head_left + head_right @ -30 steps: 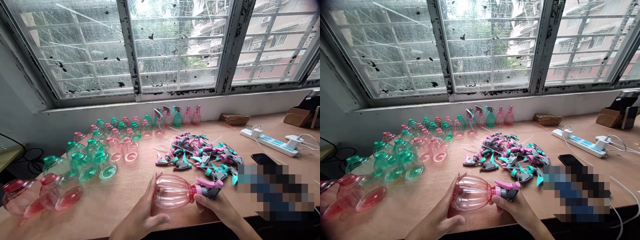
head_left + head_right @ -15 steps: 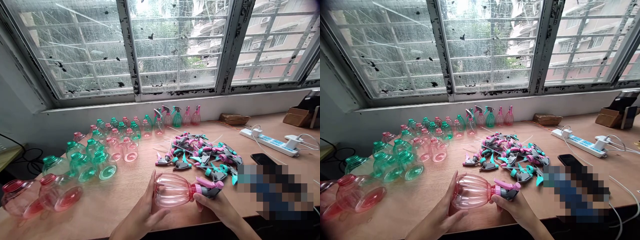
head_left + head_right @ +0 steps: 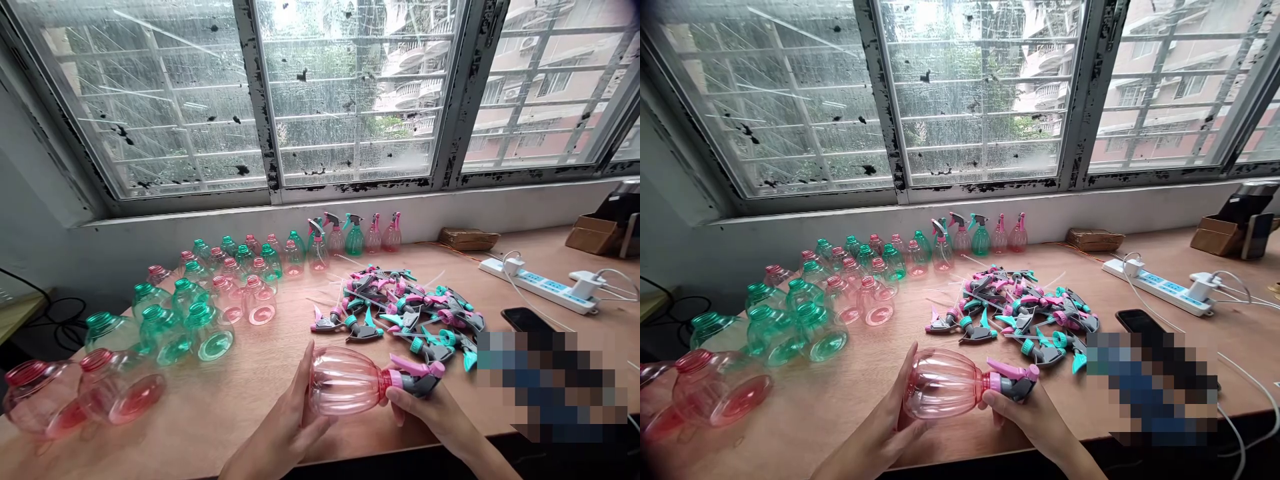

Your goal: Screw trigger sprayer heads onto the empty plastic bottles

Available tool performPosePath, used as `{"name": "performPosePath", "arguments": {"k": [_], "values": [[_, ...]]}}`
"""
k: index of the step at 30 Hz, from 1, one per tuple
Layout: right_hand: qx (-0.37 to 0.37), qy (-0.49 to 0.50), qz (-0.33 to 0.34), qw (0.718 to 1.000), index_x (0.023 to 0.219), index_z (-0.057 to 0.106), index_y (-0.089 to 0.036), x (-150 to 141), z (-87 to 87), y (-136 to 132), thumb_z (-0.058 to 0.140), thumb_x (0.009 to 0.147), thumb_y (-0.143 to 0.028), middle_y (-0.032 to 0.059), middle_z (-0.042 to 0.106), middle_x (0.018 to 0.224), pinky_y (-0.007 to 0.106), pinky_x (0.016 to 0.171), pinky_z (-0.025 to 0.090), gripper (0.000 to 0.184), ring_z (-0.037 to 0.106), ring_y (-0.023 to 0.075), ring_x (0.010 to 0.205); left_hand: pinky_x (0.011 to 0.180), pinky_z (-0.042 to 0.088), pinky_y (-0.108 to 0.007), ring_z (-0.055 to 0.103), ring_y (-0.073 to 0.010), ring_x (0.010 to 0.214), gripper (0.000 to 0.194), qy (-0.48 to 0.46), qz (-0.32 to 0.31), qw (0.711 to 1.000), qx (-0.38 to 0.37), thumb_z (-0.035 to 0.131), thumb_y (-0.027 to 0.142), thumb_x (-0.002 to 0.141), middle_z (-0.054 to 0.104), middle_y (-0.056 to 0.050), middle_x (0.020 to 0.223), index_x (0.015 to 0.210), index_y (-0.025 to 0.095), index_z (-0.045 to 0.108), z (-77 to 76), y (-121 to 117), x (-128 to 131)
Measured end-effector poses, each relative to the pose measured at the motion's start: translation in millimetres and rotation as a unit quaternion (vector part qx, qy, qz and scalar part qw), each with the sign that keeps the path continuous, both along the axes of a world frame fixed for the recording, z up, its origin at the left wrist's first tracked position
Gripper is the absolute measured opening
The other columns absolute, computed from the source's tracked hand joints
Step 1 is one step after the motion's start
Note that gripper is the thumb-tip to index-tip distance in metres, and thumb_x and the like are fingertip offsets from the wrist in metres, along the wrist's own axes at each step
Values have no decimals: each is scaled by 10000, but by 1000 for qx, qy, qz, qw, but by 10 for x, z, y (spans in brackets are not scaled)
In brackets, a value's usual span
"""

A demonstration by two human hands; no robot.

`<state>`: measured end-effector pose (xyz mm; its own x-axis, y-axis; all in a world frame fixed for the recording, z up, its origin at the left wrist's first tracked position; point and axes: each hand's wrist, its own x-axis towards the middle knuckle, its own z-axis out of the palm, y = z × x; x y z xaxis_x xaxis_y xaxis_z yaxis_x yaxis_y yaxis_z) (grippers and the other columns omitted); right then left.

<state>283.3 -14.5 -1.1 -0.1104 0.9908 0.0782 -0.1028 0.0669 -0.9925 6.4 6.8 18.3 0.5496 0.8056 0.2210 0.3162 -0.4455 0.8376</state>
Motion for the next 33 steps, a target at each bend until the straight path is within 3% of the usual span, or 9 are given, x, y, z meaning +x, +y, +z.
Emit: {"name": "performPosePath", "arguments": {"k": [4, 11, 16, 20, 23, 28, 33], "values": [[25, -30, 26, 999, 603, 637, -214, -2, 36, 11, 772, 815, -489, -8, 621, 598, 296, 554, 480, 372, 572, 177, 569, 1214, 284, -514, 390, -330, 1458, 1086, -4, -2, 1000, -24, 713, 376, 915, 229, -87, 1685, 1585, 390, -142, -23, 8, -1], [1, -9, 7, 1000, 874, 737, -185, 10, 24, -10, 775, 816, -505, 1, 692, 577, 328, 605, 500, 328, 608, 196, 567, 1170, 372, -493, 519, -322, 1350, 1005, -25, -8, 999, -26, 694, 365, 924, 203, -114, 1684, 1605, 386, -46, -67, 32, -5], [0, -23, 15, 1000, 750, 730, -185, 12, 22, -9, 759, 811, -550, 11, 674, 579, 332, 601, 497, 371, 598, 195, 577, 1220, 265, -524, 417, -320, 1442, 929, -9, -1, 1000, -7, 603, 373, 977, 225, -92, 1681, 1597, 393, -88, -72, 27, -9], [-1, -12, 12, 1000, 847, 727, -198, -10, 29, -1, 821, 753, -512, -22, 643, 586, 314, 571, 490, 340, 566, 178, 549, 1230, 236, -543, 382, -339, 1465, 1055, -19, -11, 999, -24, 689, 415, 925, 198, -107, 1690, 1594, 371, -126, -46, 12, -7], [6, -14, 22, 1000, 858, 726, -213, -9, 30, 1, 811, 774, -486, -24, 649, 583, 304, 558, 474, 298, 576, 183, 550, 1236, 223, -539, 309, -341, 1502, 1033, -17, -7, 999, -38, 700, 387, 924, 213, -113, 1686, 1608, 346, -72, -24, 6, -2], [9, -34, 22, 999, 672, 694, -206, 27, 14, -1, 743, 852, -473, 11, 688, 597, 318, 632, 484, 326, 609, 199, 616, 1145, 398, -464, 541, -295, 1318, 982, -26, -14, 999, -33, 676, 346, 939, 197, -102, 1685, 1597, 418, -50, -80, 39, -15], [10, -24, 26, 999, 643, 677, -199, 29, 17, -3, 735, 853, -492, 15, 668, 607, 319, 620, 509, 366, 599, 195, 610, 1195, 313, -491, 499, -295, 1362, 894, -11, -14, 1000, -15, 572, 373, 993, 226, -84, 1682, 1592, 410, -90, -126, 57, -33]]}}
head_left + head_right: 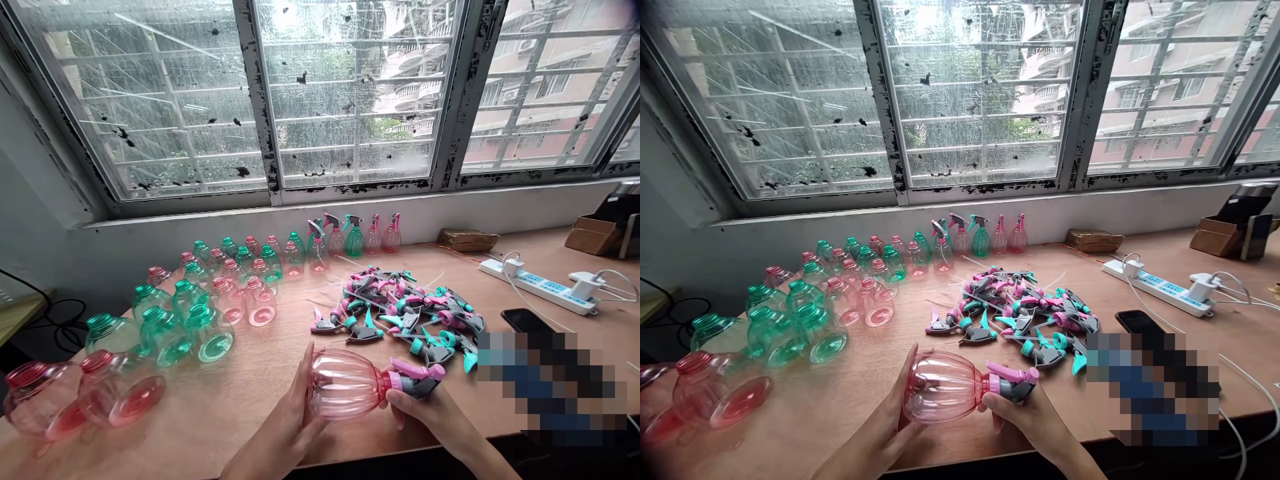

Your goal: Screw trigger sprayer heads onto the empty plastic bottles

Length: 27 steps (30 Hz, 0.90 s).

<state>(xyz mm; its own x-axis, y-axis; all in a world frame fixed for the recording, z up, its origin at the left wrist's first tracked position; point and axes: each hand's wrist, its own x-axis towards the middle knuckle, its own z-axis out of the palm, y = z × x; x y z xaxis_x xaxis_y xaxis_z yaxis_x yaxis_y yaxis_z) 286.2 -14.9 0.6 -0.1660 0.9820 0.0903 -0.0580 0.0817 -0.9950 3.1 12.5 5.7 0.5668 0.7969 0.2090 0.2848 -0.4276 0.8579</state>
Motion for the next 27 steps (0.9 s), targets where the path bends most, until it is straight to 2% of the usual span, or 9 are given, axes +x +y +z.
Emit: {"name": "performPosePath", "arguments": {"k": [5, 10, 16, 22, 27], "values": [[1, -9, 1, 1000, 697, 674, -202, -24, 41, -2, 759, 827, -507, 3, 655, 602, 297, 579, 517, 342, 600, 185, 592, 1193, 323, -510, 441, -352, 1411, 1093, -8, 2, 1000, -26, 708, 480, 895, 213, -99, 1684, 1591, 377, -129, 20, -21, 2], [18, -9, 10, 1000, 659, 613, -218, -27, 45, 10, 752, 843, -460, -10, 645, 608, 279, 568, 495, 334, 600, 171, 582, 1242, 220, -514, 317, -346, 1498, 1061, -10, 19, 999, -34, 691, 481, 910, 246, -88, 1679, 1598, 360, -107, 77, -52, 18], [33, -35, -8, 999, 653, 634, -216, -9, -12, 25, 721, 879, -436, -22, 653, 583, 290, 619, 469, 327, 593, 169, 592, 1169, 376, -477, 513, -302, 1359, 961, -9, 7, 1000, -7, 649, 404, 955, 198, -85, 1686, 1593, 422, -69, 97, -56, 33], [13, -11, 2, 1000, 662, 645, -204, -21, 9, 10, 742, 858, -453, -15, 642, 626, 274, 590, 504, 332, 601, 165, 596, 1228, 258, -508, 341, -320, 1488, 904, 12, 23, 1000, 14, 581, 376, 988, 190, -74, 1697, 1597, 393, -86, 62, -41, 34], [11, 2, 9, 1000, 748, 650, -212, -34, 39, 15, 772, 845, -423, -33, 640, 633, 260, 569, 466, 263, 577, 149, 577, 1243, 219, -529, 290, -334, 1514, 991, 11, 23, 1000, -10, 638, 417, 959, 155, -69, 1708, 1592, 389, -124, 103, -60, 30]]}}
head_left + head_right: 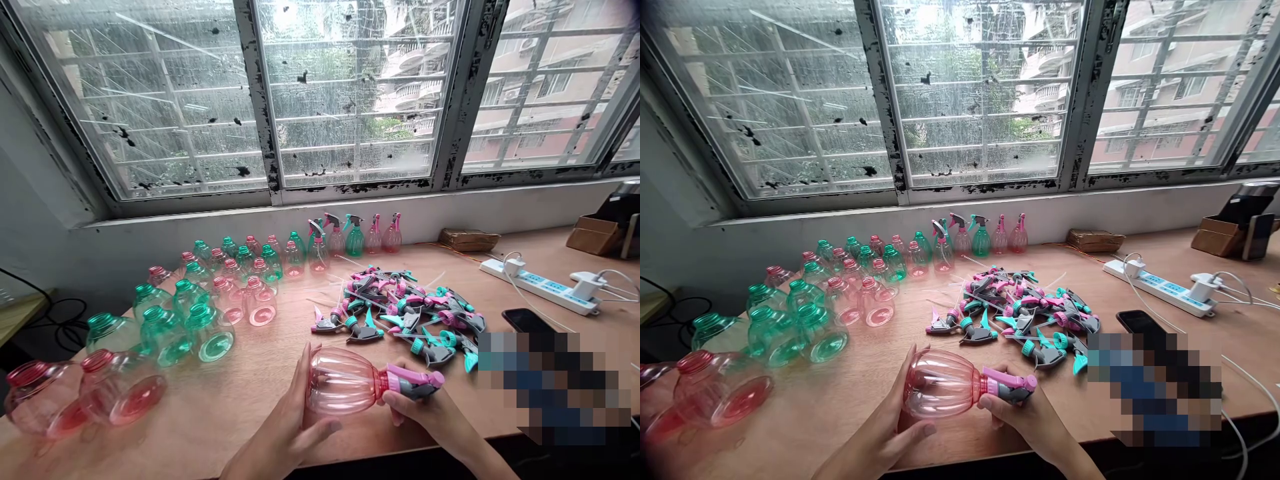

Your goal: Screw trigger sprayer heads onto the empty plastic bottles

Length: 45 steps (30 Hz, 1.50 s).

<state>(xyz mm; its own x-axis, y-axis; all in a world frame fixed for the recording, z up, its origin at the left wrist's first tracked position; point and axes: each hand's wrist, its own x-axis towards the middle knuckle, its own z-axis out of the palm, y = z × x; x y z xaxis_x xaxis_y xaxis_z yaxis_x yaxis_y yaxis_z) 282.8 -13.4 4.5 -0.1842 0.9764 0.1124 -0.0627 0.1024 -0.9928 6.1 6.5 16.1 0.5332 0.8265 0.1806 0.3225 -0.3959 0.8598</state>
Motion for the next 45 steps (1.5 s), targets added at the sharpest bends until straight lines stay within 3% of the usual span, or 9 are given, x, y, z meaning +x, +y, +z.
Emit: {"name": "performPosePath", "arguments": {"k": [4, 9, 14, 20, 26, 31, 38, 42, 45], "values": [[2, -9, 5, 1000, 710, 642, -212, 11, -13, 7, 764, 850, -422, -25, 647, 619, 272, 578, 446, 280, 571, 157, 581, 1244, 232, -518, 287, -348, 1511, 956, 5, 8, 1000, -7, 641, 420, 959, 200, -93, 1690, 1613, 344, -52, 60, -18, 8], [1, -11, -5, 1000, 747, 695, -196, 37, -63, 4, 740, 870, -444, -12, 669, 617, 286, 628, 463, 280, 600, 168, 604, 1178, 365, -474, 519, -300, 1347, 898, -18, -8, 1000, -8, 625, 386, 970, 197, -72, 1685, 1600, 421, -15, 22, 6, 7], [-6, -3, -7, 1000, 811, 711, -183, 36, -71, 6, 743, 869, -442, -7, 678, 624, 284, 620, 461, 267, 603, 169, 603, 1225, 259, -511, 379, -319, 1461, 922, -8, 2, 1000, 0, 613, 428, 972, 187, -55, 1698, 1590, 436, -70, -31, 16, -10], [-1, 2, -5, 1000, 871, 652, -222, 4, -4, 9, 777, 830, -423, -50, 633, 602, 272, 558, 430, 240, 539, 151, 543, 1254, 171, -525, 232, -340, 1538, 1040, -13, 2, 1000, -24, 667, 453, 936, 177, -87, 1705, 1590, 369, -137, 34, -13, -3], [-3, -30, -22, 999, 759, 690, -197, 21, -30, -6, 729, 843, -503, -10, 658, 602, 306, 625, 463, 320, 602, 185, 597, 1181, 354, -473, 464, -312, 1394, 918, -15, -11, 1000, 0, 622, 403, 972, 185, -79, 1692, 1599, 414, -49, 22, -1, 5], [-13, -22, -23, 999, 807, 729, -181, 23, -33, -14, 743, 840, -500, -5, 672, 605, 312, 637, 465, 321, 602, 185, 600, 1188, 337, -483, 460, -302, 1385, 864, -14, -10, 1000, 21, 555, 379, 1004, 164, -67, 1700, 1591, 427, -78, -25, 6, -3], [2, -28, -5, 1000, 644, 608, -228, -8, 54, -7, 746, 828, -511, -18, 628, 612, 290, 558, 460, 365, 578, 178, 573, 1196, 325, -507, 441, -321, 1404, 952, -6, -4, 1000, 7, 609, 418, 973, 163, -76, 1702, 1592, 395, -113, -15, -1, -9], [-3, -24, -9, 1000, 704, 675, -212, 17, 9, -5, 734, 846, -508, -8, 657, 592, 303, 594, 482, 333, 605, 194, 593, 1179, 363, -484, 512, -298, 1339, 911, -3, -5, 1000, 0, 607, 385, 976, 218, -76, 1678, 1601, 401, -55, 6, 2, -1], [-6, -22, -16, 1000, 794, 737, -184, 34, -35, -4, 729, 855, -507, 1, 674, 596, 311, 625, 486, 329, 620, 198, 605, 1224, 283, -475, 421, -299, 1427, 829, 0, 0, 1000, 13, 541, 360, 1010, 199, -54, 1688, 1602, 407, -37, 6, 1, 3]]}}
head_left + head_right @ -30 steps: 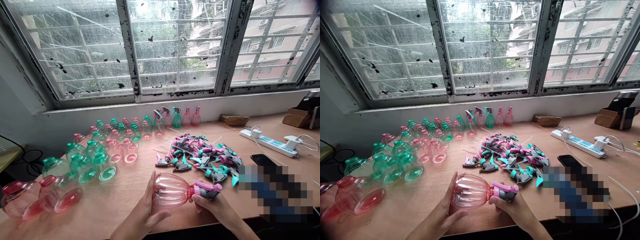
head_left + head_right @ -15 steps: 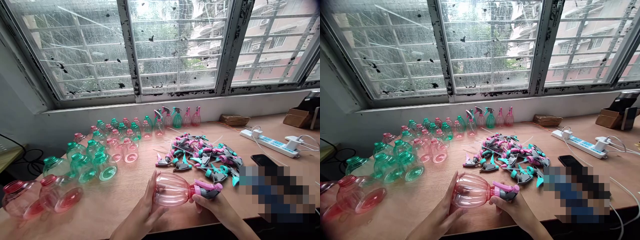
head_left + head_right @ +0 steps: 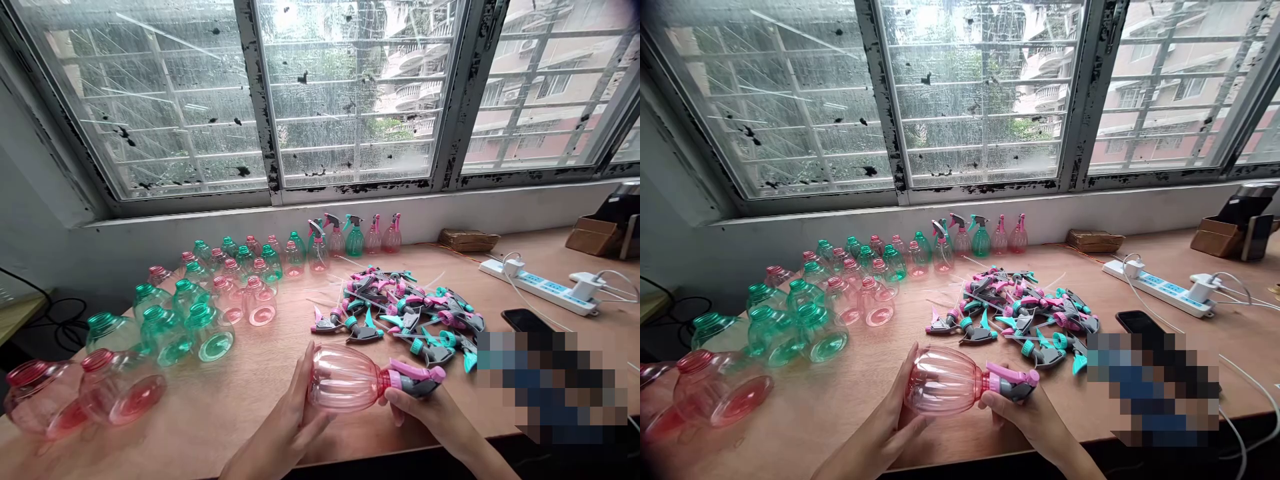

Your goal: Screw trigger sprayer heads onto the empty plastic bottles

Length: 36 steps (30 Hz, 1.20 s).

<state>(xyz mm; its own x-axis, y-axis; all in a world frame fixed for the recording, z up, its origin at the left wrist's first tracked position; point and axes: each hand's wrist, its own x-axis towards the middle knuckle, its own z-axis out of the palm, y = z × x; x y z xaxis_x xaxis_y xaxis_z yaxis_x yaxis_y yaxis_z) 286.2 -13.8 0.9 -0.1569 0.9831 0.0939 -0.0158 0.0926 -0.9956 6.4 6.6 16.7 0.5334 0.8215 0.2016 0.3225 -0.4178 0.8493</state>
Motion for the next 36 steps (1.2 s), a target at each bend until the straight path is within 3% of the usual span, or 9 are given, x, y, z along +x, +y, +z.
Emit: {"name": "performPosePath", "arguments": {"k": [4, 9, 13, 19, 23, 27, 29, 33, 36], "values": [[0, 13, 4, 1000, 759, 712, -192, -10, -4, 5, 740, 853, -477, -6, 662, 591, 304, 616, 481, 302, 599, 182, 591, 1255, 193, -477, 316, -299, 1503, 785, -8, 1, 1000, 11, 495, 361, 1032, 200, -51, 1696, 1606, 386, -40, -19, -5, -2], [0, 36, 11, 999, 801, 655, -219, -44, 54, 1, 772, 828, -432, -37, 638, 622, 276, 549, 466, 245, 579, 158, 558, 1250, 203, -524, 281, -343, 1518, 972, -15, 2, 1000, -13, 639, 408, 960, 157, -69, 1708, 1598, 381, -94, -26, -11, -5], [-2, 26, 18, 999, 829, 645, -225, -42, 72, -5, 766, 841, -422, -44, 651, 645, 264, 550, 457, 231, 575, 146, 558, 1250, 234, -515, 257, -358, 1523, 898, -15, 13, 1000, -16, 614, 451, 963, 189, -83, 1697, 1620, 335, 13, -17, -1, 1], [11, -11, 5, 1000, 738, 661, -221, -9, 45, 8, 719, 860, -485, -9, 653, 590, 310, 592, 484, 296, 605, 190, 585, 1205, 319, -489, 505, -315, 1378, 886, -22, 5, 999, -44, 633, 427, 959, 265, -98, 1670, 1613, 370, 38, -50, 42, -8], [14, -8, 7, 1000, 675, 628, -231, -24, 47, 14, 721, 851, -506, -8, 637, 580, 310, 570, 485, 339, 597, 189, 570, 1244, 210, -509, 416, -314, 1445, 889, -9, 19, 999, -25, 624, 415, 967, 348, -92, 1639, 1615, 362, 17, -29, 29, -4], [-4, 27, 11, 1000, 860, 661, -230, -67, 58, 6, 789, 789, -486, -46, 627, 605, 278, 540, 472, 295, 556, 154, 526, 1246, 214, -519, 351, -339, 1488, 1064, -22, 8, 999, -26, 723, 419, 899, 272, -90, 1673, 1605, 357, -70, 13, -1, 2], [-18, 40, 13, 999, 916, 658, -224, -80, 66, -1, 810, 770, -474, -59, 613, 614, 267, 545, 483, 327, 559, 145, 525, 1235, 253, -525, 370, -353, 1477, 1052, -37, 6, 999, -37, 706, 453, 904, 245, -101, 1680, 1605, 349, -71, 24, -8, 1], [-15, 29, 19, 999, 910, 663, -225, -68, 84, -13, 802, 788, -459, -54, 616, 625, 267, 556, 491, 298, 567, 150, 542, 1237, 273, -492, 346, -342, 1491, 950, -44, 0, 998, -49, 653, 477, 937, 230, -87, 1684, 1613, 359, -3, 23, -8, 2], [-3, 3, 16, 1000, 779, 653, -232, -47, 91, -14, 770, 814, -488, -27, 625, 625, 284, 563, 490, 284, 575, 170, 570, 1223, 304, -485, 406, -329, 1462, 928, -43, -15, 998, -52, 637, 445, 958, 181, -68, 1699, 1603, 404, -29, -1, 4, 2]]}}
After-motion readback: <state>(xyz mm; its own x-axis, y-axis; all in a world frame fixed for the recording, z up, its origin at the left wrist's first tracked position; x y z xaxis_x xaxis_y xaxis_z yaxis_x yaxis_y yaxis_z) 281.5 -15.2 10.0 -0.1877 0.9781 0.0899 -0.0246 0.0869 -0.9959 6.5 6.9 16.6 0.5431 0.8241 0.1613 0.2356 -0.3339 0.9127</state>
